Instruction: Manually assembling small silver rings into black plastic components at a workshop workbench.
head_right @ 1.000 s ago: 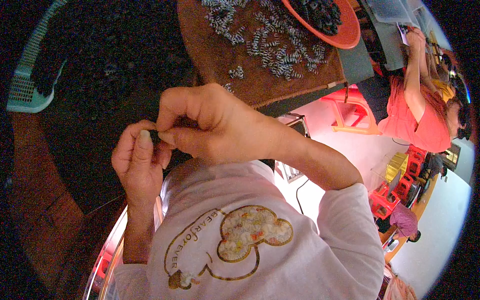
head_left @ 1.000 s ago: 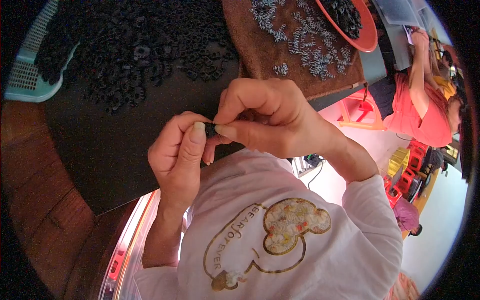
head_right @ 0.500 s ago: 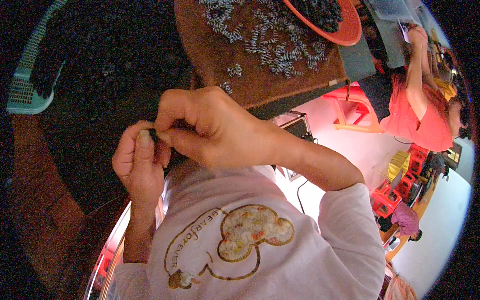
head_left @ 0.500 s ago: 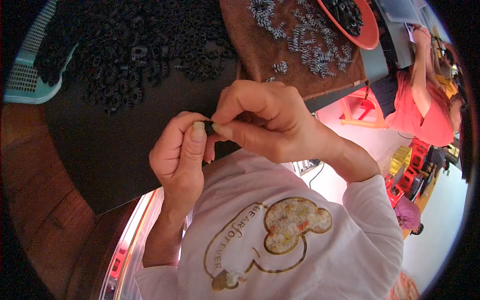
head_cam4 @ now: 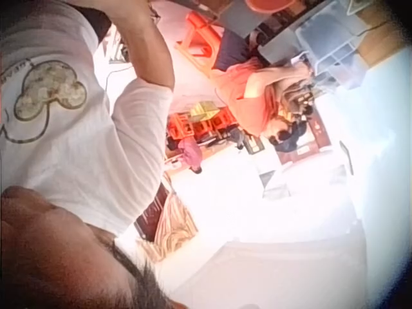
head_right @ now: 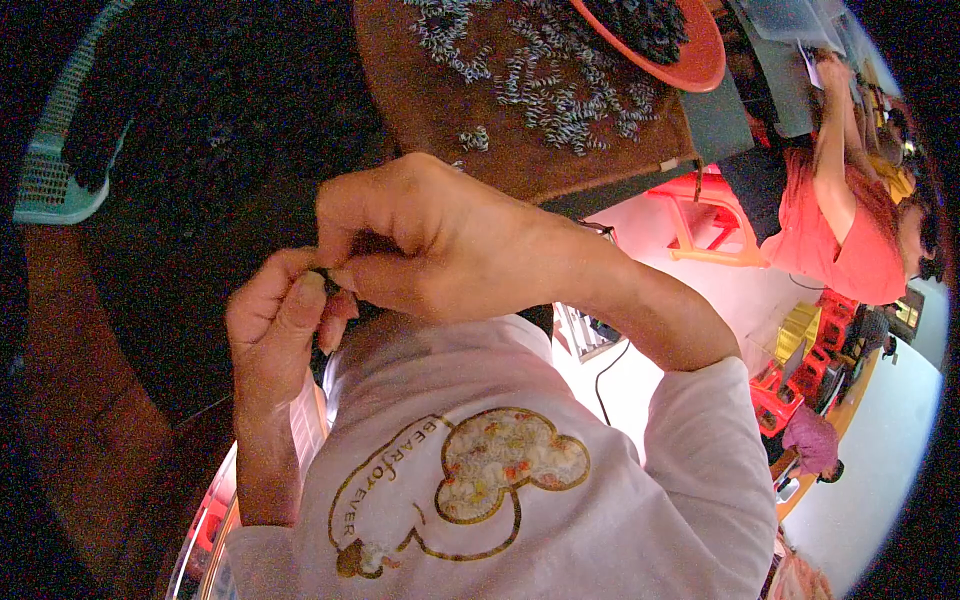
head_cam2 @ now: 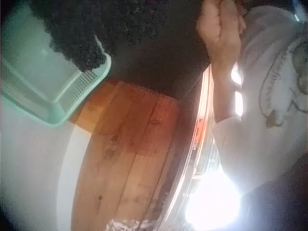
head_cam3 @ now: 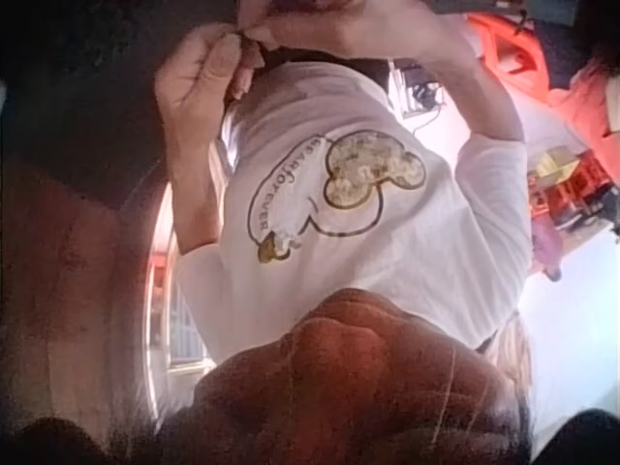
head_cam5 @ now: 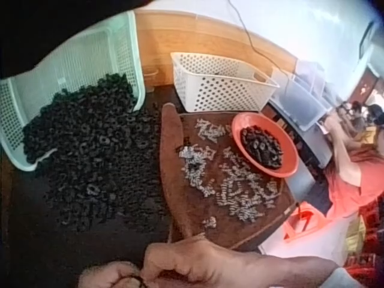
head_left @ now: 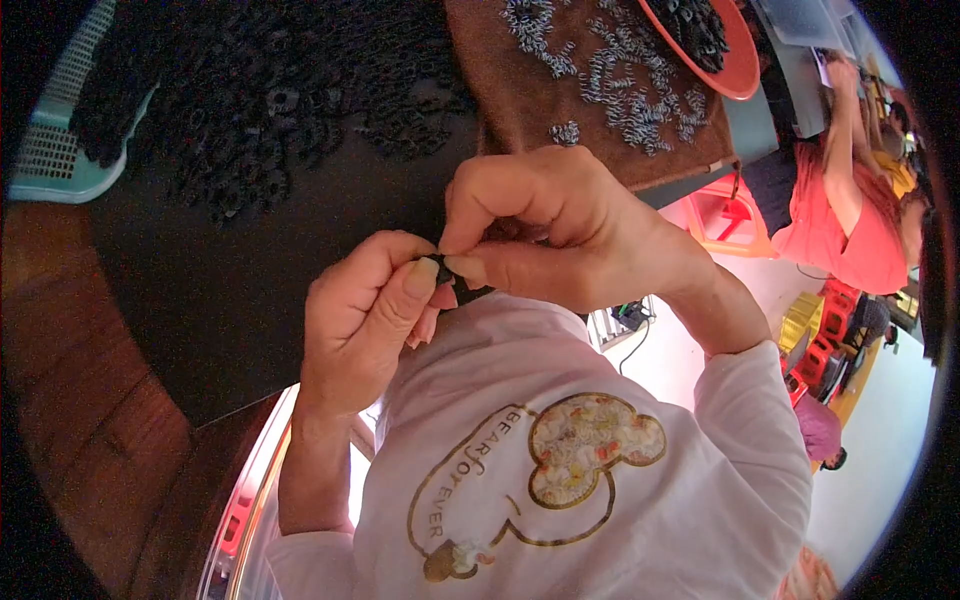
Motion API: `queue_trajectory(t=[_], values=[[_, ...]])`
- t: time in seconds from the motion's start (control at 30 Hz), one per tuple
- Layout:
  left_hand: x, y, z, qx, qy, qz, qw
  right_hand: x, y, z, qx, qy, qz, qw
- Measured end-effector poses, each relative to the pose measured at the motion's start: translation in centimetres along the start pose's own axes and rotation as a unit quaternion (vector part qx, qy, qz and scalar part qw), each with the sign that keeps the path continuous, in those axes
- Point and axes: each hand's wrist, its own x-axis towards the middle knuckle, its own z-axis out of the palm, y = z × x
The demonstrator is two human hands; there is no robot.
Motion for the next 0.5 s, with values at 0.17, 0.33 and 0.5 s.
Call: queue_trajectory(t=[0.17,0.33,0.5], values=[[-0.04,0.14,-0.34,0.003,-0.026,-0.006,1.0,0.38,0.31,0.23,0.021,-0.009,0.007,1.0],[-0.19,-0.1,-0.92,0.036,-0.036,0.007,0.999,0.82,-0.16,0.03,0.103,-0.048,0.043,0.993],[-0.18,-0.6,-0.76,0.029,-0.022,0.034,0.999,0.69,0.25,0.25,0.127,-0.035,0.075,0.988]])
